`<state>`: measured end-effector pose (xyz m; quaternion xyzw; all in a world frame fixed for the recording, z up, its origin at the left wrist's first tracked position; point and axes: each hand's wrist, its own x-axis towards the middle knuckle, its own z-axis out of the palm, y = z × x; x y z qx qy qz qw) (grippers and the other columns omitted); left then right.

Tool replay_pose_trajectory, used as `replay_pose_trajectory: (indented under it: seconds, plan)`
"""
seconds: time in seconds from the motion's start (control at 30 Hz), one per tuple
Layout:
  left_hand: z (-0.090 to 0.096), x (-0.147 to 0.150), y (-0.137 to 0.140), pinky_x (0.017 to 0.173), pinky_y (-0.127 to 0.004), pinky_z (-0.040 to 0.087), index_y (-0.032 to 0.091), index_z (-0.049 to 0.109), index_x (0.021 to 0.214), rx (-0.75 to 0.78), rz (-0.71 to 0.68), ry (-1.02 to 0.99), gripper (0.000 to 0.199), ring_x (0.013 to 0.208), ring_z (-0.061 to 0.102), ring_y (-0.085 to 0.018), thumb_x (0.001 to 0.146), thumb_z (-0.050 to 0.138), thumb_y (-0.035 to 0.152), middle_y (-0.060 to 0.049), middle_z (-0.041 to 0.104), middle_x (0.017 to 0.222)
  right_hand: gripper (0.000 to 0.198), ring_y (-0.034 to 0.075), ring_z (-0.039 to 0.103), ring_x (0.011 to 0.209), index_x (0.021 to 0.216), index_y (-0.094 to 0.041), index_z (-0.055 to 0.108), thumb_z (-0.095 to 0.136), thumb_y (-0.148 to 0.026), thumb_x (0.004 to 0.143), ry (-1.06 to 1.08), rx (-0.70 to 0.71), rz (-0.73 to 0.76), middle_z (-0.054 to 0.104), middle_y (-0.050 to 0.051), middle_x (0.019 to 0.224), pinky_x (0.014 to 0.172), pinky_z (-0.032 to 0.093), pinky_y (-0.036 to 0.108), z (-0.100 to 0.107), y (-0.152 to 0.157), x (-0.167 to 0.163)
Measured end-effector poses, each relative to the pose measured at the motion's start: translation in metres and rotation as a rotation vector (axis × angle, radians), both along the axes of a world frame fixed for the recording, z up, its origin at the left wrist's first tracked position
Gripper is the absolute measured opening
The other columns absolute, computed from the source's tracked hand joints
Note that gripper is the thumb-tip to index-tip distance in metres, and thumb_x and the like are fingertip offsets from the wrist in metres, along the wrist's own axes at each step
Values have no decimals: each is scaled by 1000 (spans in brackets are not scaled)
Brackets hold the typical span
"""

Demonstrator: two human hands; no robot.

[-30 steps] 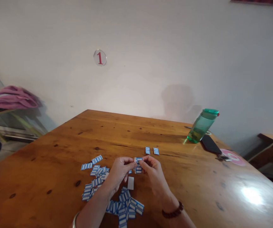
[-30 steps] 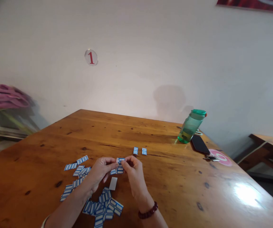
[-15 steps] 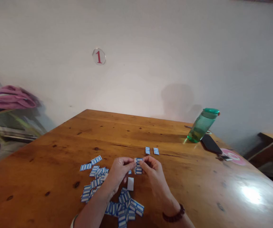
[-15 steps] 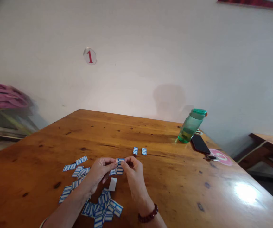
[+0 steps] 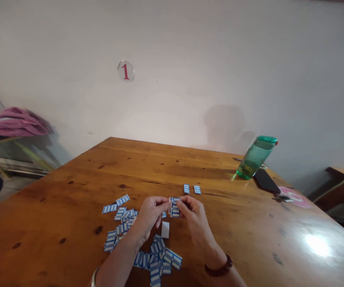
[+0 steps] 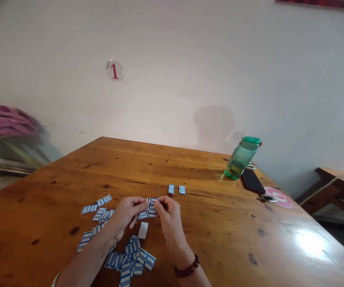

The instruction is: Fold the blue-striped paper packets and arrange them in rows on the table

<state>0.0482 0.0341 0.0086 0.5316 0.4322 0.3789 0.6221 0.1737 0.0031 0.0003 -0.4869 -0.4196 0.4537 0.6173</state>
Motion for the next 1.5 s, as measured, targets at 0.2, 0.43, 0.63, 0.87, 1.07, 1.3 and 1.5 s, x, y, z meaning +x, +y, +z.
replay_pose_trajectory:
  seconds: [0.2, 0.43, 0.63, 0.87, 1.07, 1.3, 1.5]
  plan:
    - [-2, 1, 0, 28, -18, 12, 12, 63, 57, 24, 26, -8, 24, 23, 27, -2, 61, 64, 36, 7, 44, 34, 22, 7, 36, 46, 65, -13, 59, 63, -35, 63, -19, -12, 8, 49, -3, 53, 44, 30, 19, 2, -1, -2]
    - [3, -19, 12, 26, -15, 11, 14, 60, 59, -3, 212, -214, 19, 21, 25, -1, 56, 69, 31, 10, 42, 30, 17, 8, 39, 47, 64, -14, 57, 58, -31, 66, -151, -25, 129, 48, -5, 52, 46, 32, 20, 3, -2, 6]
    - [16, -41, 19, 26, -13, 14, 13, 60, 60, -41, 470, -544, 23, 22, 31, 0, 46, 76, 20, 7, 54, 41, 18, 12, 52, 57, 74, -15, 67, 49, -21, 73, -755, -79, 519, 63, 0, 63, 53, 35, 21, 3, -11, 10]
    - [19, -60, 25, 28, -13, 20, 15, 53, 59, -61, 507, -766, 15, 24, 28, 2, 58, 67, 15, 10, 47, 42, 37, 20, 49, 97, 102, -26, 61, 36, -8, 80, -1307, 23, 299, 61, 5, 103, 74, 37, 28, -1, -11, -14]
    - [24, -68, 24, 29, -12, 23, 14, 52, 64, -181, 432, -957, 12, 24, 28, 2, 75, 53, 10, 8, 50, 47, 35, 21, 41, 106, 106, -26, 55, 39, -8, 81, -1547, 182, 412, 54, 5, 113, 78, 38, 33, 4, -10, -44]
    - [26, -69, 25, 27, -11, 25, 14, 53, 67, -203, 413, -1041, 26, 22, 29, 2, 86, 35, 9, 5, 56, 51, 16, 23, 51, 89, 89, -15, 61, 47, -17, 80, -1626, 240, 405, 59, 10, 89, 69, 43, 34, 1, 4, -72]
    - [26, -68, 24, 25, -11, 25, 13, 53, 66, -236, 412, -1054, 31, 21, 30, 1, 87, 32, 10, 4, 57, 50, 17, 24, 53, 85, 84, -11, 63, 46, -12, 81, -1694, 251, 454, 60, 14, 86, 66, 44, 35, 3, 5, -83]
